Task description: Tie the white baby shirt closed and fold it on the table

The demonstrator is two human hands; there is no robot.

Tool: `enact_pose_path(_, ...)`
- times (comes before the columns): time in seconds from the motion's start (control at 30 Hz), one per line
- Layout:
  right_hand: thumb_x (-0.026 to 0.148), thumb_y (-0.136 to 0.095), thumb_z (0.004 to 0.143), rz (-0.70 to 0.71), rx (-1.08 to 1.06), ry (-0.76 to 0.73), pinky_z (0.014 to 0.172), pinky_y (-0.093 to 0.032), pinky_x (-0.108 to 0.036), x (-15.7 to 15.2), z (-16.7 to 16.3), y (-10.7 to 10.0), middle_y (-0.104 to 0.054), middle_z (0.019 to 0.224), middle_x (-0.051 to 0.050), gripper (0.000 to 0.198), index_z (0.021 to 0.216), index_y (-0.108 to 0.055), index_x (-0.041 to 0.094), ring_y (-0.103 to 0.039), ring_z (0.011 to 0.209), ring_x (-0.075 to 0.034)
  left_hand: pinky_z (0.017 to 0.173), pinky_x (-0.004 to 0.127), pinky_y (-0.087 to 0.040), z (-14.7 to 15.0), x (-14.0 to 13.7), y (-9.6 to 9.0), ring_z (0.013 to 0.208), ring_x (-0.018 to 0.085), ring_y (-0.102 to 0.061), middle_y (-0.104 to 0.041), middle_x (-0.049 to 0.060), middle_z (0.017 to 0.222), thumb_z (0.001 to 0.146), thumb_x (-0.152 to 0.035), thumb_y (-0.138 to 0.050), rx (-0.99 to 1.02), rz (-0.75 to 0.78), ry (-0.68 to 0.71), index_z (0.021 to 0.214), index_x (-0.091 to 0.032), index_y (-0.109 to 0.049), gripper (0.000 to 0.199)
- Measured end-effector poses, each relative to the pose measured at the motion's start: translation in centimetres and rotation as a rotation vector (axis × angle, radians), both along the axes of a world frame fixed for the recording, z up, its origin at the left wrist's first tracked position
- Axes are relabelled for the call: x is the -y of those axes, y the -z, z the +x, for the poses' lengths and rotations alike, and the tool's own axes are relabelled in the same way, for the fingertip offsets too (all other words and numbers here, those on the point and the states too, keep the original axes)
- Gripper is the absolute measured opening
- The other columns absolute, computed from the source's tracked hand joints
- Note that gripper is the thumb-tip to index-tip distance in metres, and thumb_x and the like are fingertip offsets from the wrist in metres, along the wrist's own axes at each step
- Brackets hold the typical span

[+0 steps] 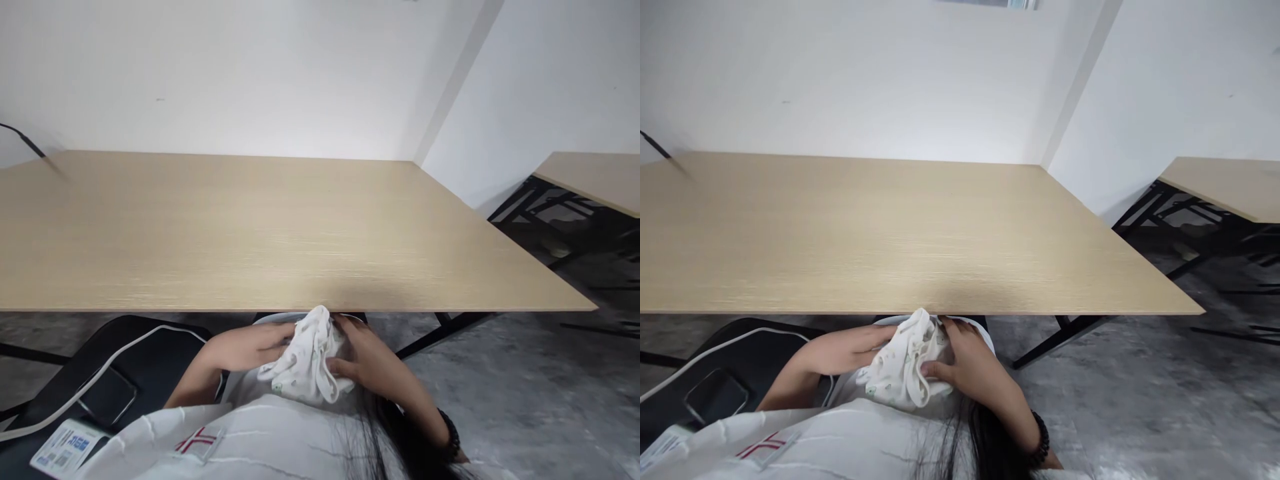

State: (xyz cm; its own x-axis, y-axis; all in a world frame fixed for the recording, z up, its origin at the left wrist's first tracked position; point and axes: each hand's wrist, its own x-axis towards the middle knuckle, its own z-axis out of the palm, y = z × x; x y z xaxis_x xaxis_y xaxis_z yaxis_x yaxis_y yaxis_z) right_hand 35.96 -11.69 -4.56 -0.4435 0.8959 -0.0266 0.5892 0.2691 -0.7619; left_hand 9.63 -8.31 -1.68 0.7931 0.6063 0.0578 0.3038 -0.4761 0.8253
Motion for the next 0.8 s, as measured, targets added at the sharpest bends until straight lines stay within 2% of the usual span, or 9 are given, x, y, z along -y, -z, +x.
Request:
enact_pose_path(0.1, 0.033, -0.079, 0.075, -0.072, -0.08, -0.028, 0.101, -0.045, -0.043, -0.4, 1.0, -0.8, -0.063, 0.133, -0.014, 0.066, 0.135, -0.053, 0.018, -0.058, 0.12, -0.029, 0.066, 0.023, -0.046, -0.2, 0.1, -0.6, 0.074, 0.014, -0.055, -0.06, 0.002, 0.085, 0.1, -0.038, -0.046, -0.026, -0.102, 0.011, 0.098, -0.019, -0.056, 0.022)
enact_pose_path(0.23, 0.036, -0.071, 0.085, -0.021, -0.138, -0.011, 0.078, -0.05, -0.03, -0.8, 2.7, -2.1, -0.072, 0.1, -0.006, 0.028, 0.106, -0.068, 0.018, -0.065, 0.09, -0.021, 0.065, 0.022, -0.044, -0.3, 0.0, -0.6, 0.072, 0.012, -0.051, -0.056, 0.0, 0.085, 0.099, -0.037, -0.05, 0.025, -0.133, -0.064, 0.102, -0.018, -0.053, 0.02)
enact_pose_path(0.3, 0.036, -0.065, 0.09, 0.052, -0.14, -0.021, 0.069, -0.047, -0.027, -0.8, 3.3, -2.8, -0.071, 0.087, -0.004, 0.019, 0.094, -0.07, 0.018, -0.063, 0.079, -0.018, 0.071, 0.025, -0.047, -0.2, 0.0, -0.4, 0.08, 0.014, -0.056, -0.06, 0.002, 0.091, 0.096, -0.036, -0.056, 0.009, -0.117, -0.057, 0.112, -0.018, -0.056, 0.024)
enact_pose_path(0.4, 0.034, -0.062, 0.093, 0.186, -0.185, -0.004, 0.067, -0.047, -0.027, -0.8, 3.7, -3.7, -0.069, 0.083, -0.004, 0.017, 0.088, -0.068, 0.018, -0.062, 0.077, -0.017, 0.089, 0.033, -0.049, 0.4, 0.2, -0.2, 0.102, 0.02, -0.061, -0.065, 0.008, 0.113, 0.093, -0.033, -0.06, -0.017, -0.09, -0.018, 0.126, -0.02, -0.056, 0.035)
enact_pose_path(0.5, 0.03, -0.064, 0.092, 0.329, -0.301, 0.015, 0.07, -0.05, -0.029, -0.8, 3.5, -4.7, -0.069, 0.087, -0.004, 0.01, 0.092, -0.068, 0.021, -0.064, 0.083, -0.018, 0.108, 0.043, -0.04, 1.3, 0.6, -0.4, 0.129, 0.027, -0.052, -0.054, 0.013, 0.143, 0.09, -0.032, -0.066, 0.002, -0.058, -0.014, 0.141, -0.022, -0.047, 0.056)
enact_pose_path(0.57, 0.026, -0.065, 0.091, 0.429, -0.431, 0.009, 0.076, -0.052, -0.033, -0.9, 3.2, -5.4, -0.07, 0.093, -0.005, 0.006, 0.094, -0.069, 0.023, -0.065, 0.09, -0.021, 0.113, 0.046, -0.037, 2.0, 0.8, -0.9, 0.137, 0.029, -0.046, -0.046, 0.014, 0.152, 0.086, -0.032, -0.07, 0.021, -0.042, -0.012, 0.148, -0.023, -0.039, 0.07)
enact_pose_path(0.63, 0.023, -0.064, 0.091, 0.504, -0.557, 0.028, 0.079, -0.053, -0.037, -1.0, 2.8, -6.2, -0.07, 0.095, -0.006, 0.007, 0.095, -0.07, 0.025, -0.066, 0.091, -0.022, 0.11, 0.044, -0.04, 2.6, 1.0, -1.6, 0.134, 0.029, -0.05, -0.049, 0.012, 0.15, 0.085, -0.032, -0.073, 0.055, -0.02, -0.008, 0.148, -0.023, -0.042, 0.071)
enact_pose_path(0.73, 0.022, -0.062, 0.092, 0.574, -0.679, 0.123, 0.072, -0.053, -0.037, -0.9, 2.1, -7.4, -0.068, 0.09, -0.005, 0.01, 0.094, -0.071, 0.026, -0.065, 0.081, -0.021, 0.096, 0.037, -0.05, 3.0, 1.2, -2.6, 0.111, 0.026, -0.065, -0.069, 0.008, 0.125, 0.089, -0.033, -0.067, 0.107, 0.055, -0.062, 0.129, -0.023, -0.061, 0.041)
enact_pose_path(0.8, 0.023, -0.064, 0.091, 0.672, -0.698, 0.215, 0.067, -0.05, -0.036, -0.9, 2.0, -8.1, -0.067, 0.086, -0.004, 0.009, 0.092, -0.072, 0.027, -0.063, 0.077, -0.02, 0.083, 0.031, -0.052, 2.8, 1.2, -3.0, 0.094, 0.022, -0.068, -0.075, 0.006, 0.104, 0.094, -0.032, -0.06, 0.136, 0.116, -0.163, 0.113, -0.021, -0.069, 0.024)
